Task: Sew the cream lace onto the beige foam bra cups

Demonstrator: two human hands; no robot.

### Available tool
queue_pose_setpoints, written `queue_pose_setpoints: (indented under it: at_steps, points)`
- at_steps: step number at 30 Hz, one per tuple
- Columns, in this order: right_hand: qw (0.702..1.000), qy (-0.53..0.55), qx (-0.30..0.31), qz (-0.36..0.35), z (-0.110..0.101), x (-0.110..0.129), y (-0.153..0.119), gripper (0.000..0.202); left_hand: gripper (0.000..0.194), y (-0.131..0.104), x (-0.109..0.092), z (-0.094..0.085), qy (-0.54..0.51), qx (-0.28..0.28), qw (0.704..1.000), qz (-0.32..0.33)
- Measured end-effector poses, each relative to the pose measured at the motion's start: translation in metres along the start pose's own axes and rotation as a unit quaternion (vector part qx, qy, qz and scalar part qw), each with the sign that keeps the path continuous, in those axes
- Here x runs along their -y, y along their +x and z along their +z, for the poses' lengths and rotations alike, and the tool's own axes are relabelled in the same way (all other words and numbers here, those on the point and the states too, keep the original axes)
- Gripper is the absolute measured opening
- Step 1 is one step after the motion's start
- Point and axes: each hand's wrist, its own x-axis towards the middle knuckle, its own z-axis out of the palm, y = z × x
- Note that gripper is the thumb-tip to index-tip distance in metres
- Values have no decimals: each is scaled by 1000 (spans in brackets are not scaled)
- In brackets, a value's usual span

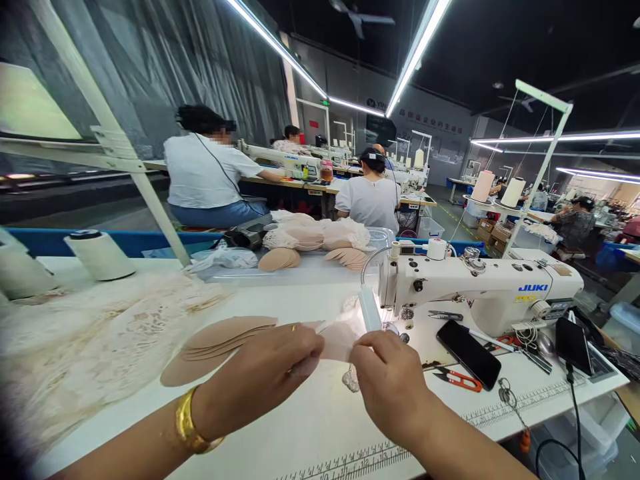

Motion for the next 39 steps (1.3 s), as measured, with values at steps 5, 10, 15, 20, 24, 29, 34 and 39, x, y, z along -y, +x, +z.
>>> queue_pose_setpoints:
  at_steps: [5, 10, 15, 20, 24, 29, 34, 39]
  points:
    - [989, 29, 144, 8, 35, -44, -26, 22, 15, -22, 7, 34, 91, 148, 977, 119]
    - [979, 46, 195, -39, 29, -75, -23, 29, 27, -4, 7, 57, 148, 113, 969, 164]
    - [983, 29, 159, -84, 19, -85, -19, 36, 19, 6, 15, 70, 166, 128, 971, 112]
    - [979, 15, 184, -85, 9, -79, -22, 36, 24, -4, 18, 73, 103, 105, 982, 121]
    - [973, 24, 212, -91, 1, -74, -21, 32, 26, -4, 16, 73, 68, 101, 983, 134]
    - [970, 47, 214, -106, -1, -74, -21, 31, 25, -1, 13, 74, 55, 62, 985, 151]
    - [972, 71, 188, -120, 1, -77, -22, 28, 27, 0, 11, 76, 54, 49, 983, 167]
    - [972, 78, 190, -117, 0, -76, -21, 28, 28, 1, 12, 78, 52, 49, 984, 164]
